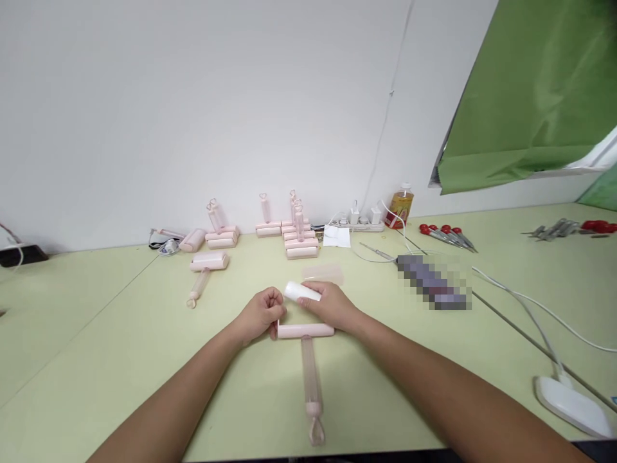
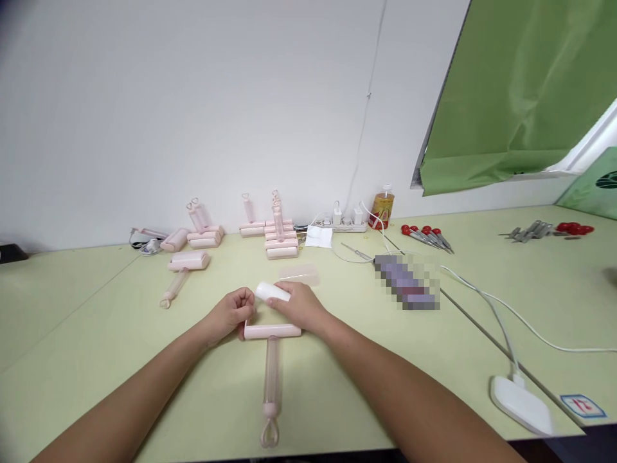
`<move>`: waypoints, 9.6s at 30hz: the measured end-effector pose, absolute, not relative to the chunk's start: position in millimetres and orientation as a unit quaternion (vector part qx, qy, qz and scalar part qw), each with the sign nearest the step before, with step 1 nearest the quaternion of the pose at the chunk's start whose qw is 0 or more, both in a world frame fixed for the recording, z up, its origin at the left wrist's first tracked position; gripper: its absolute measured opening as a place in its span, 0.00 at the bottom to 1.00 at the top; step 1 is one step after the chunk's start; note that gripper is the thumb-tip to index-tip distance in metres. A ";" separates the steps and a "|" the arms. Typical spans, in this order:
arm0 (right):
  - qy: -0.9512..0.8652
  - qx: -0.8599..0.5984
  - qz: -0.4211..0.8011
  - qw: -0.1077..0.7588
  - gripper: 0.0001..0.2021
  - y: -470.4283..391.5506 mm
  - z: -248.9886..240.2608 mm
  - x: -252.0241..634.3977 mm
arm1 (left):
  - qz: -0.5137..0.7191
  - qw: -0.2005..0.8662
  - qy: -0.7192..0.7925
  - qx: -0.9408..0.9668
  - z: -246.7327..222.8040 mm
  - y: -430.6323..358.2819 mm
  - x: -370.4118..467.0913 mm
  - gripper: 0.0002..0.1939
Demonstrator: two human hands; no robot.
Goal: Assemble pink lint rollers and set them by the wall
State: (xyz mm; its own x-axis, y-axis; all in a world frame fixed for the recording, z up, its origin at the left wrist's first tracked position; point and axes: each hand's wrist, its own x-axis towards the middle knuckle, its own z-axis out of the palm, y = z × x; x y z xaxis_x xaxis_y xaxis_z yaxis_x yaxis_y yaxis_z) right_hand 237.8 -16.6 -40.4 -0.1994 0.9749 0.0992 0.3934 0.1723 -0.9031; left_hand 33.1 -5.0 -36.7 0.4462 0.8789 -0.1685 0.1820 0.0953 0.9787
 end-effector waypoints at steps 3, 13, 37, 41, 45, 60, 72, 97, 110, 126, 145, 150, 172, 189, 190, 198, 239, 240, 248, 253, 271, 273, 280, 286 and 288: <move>-0.667 -0.491 0.420 0.371 0.24 -12.6 -41.6 245.8 | 0.299 0.527 0.449 0.657 -39.4 -6.0 32.7 0.12; -0.738 -0.425 0.393 0.346 0.27 -9.3 -36.9 258.9 | 0.332 0.392 0.410 0.754 -31.6 -3.4 22.8 0.24; -0.720 -0.441 0.407 0.349 0.18 -10.7 -32.0 256.3 | 0.336 0.465 0.383 0.724 -34.4 0.0 26.4 0.19; -0.676 -0.490 0.398 0.381 0.17 -6.7 -37.1 254.0 | 0.317 0.406 0.409 0.753 -38.0 5.2 23.7 0.15; -0.630 -0.526 0.427 0.380 0.17 -6.3 -37.9 252.4 | 0.273 0.376 0.414 0.783 -36.3 4.6 22.1 0.12; -0.537 -0.531 0.470 0.456 0.15 -4.7 -32.6 252.8 | 0.243 0.284 0.467 0.801 -35.9 4.8 23.2 0.16; -0.469 -0.371 0.645 0.475 0.20 -4.5 -38.2 251.0 | 0.390 0.361 0.464 0.708 -38.0 2.5 31.5 0.17; -0.466 -0.369 0.653 0.470 0.16 -4.3 -38.4 249.4 | 0.439 0.424 0.488 0.624 -36.2 8.9 28.1 0.18; -0.700 -0.488 0.384 0.353 0.07 -2.7 -44.9 255.1 | 0.502 0.645 0.421 0.393 -35.3 10.9 29.5 0.13; -0.910 -0.291 0.192 0.224 0.17 -34.6 -14.6 237.1 | 0.526 0.660 0.394 0.364 -29.9 4.9 35.1 0.11; -0.863 -0.465 0.155 0.123 0.13 -23.3 -16.0 249.2 | 0.523 0.621 0.413 0.413 -33.5 6.6 30.4 0.18; -0.835 -0.518 0.151 0.107 0.13 -21.5 -16.2 255.5 | 0.519 0.617 0.416 0.422 -33.3 6.0 28.9 0.18; -0.711 -0.633 0.087 0.294 0.17 7.9 -21.9 289.6 | 0.513 0.610 0.416 0.438 -29.6 3.3 28.0 0.19; -0.882 -0.432 0.142 0.127 0.16 -17.1 -10.7 266.2 | 0.518 0.606 0.416 0.437 -30.4 4.4 26.8 0.20; -0.880 -0.432 0.147 0.130 0.16 -15.8 -11.6 266.3 | 0.518 0.606 0.415 0.438 -30.6 4.5 26.7 0.20; -0.819 -0.449 0.207 0.293 0.10 -12.4 -16.4 263.2 | 0.495 0.630 0.400 0.446 -29.4 2.0 28.3 0.18; -0.587 -0.623 0.003 0.518 0.17 4.4 -4.7 299.5 | 0.172 0.255 0.273 0.911 -26.8 -21.0 33.6 0.13; -0.646 -0.578 0.039 0.498 0.14 -1.8 -1.8 293.4 | 0.170 0.253 0.273 0.912 -26.4 -21.0 33.7 0.13; -0.862 -0.453 0.157 0.166 0.18 -23.3 -14.4 253.8 | 0.174 0.262 0.268 0.911 -23.9 -20.9 34.2 0.13; -0.855 -0.455 0.154 0.194 0.15 -17.8 -17.7 253.7 | 0.167 0.267 0.279 0.907 -25.3 -21.0 34.0 0.12; -0.514 -0.494 0.581 0.392 0.21 -22.8 -13.1 246.0 | 0.403 0.288 0.473 0.728 -23.3 -18.2 35.3 0.15; -0.533 -0.442 0.660 0.292 0.17 -28.6 -10.3 244.5 | 0.411 0.264 0.488 0.724 -23.0 -18.7 36.4 0.17; -0.622 -0.407 0.648 0.165 0.12 -33.1 0.7 258.9 | 0.322 0.565 0.400 0.646 -16.7 -19.3 29.8 0.19; -0.698 -0.386 0.593 0.106 0.16 -35.4 5.3 264.6 | 0.201 0.750 0.282 0.563 -13.6 -25.9 29.1 0.19; -0.710 -0.373 0.590 0.100 0.17 -36.3 4.7 264.0 | 0.199 0.769 0.273 0.543 -13.4 -28.1 30.1 0.20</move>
State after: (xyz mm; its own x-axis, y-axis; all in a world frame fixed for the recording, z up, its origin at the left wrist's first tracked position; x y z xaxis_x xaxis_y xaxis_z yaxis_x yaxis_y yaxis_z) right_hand 264.0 -36.3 4.7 -0.7020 0.6471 -0.2974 0.4109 0.0269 -0.9113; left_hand 30.1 -28.1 -13.4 0.7717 0.6023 -0.2041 -0.0094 0.3316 0.9434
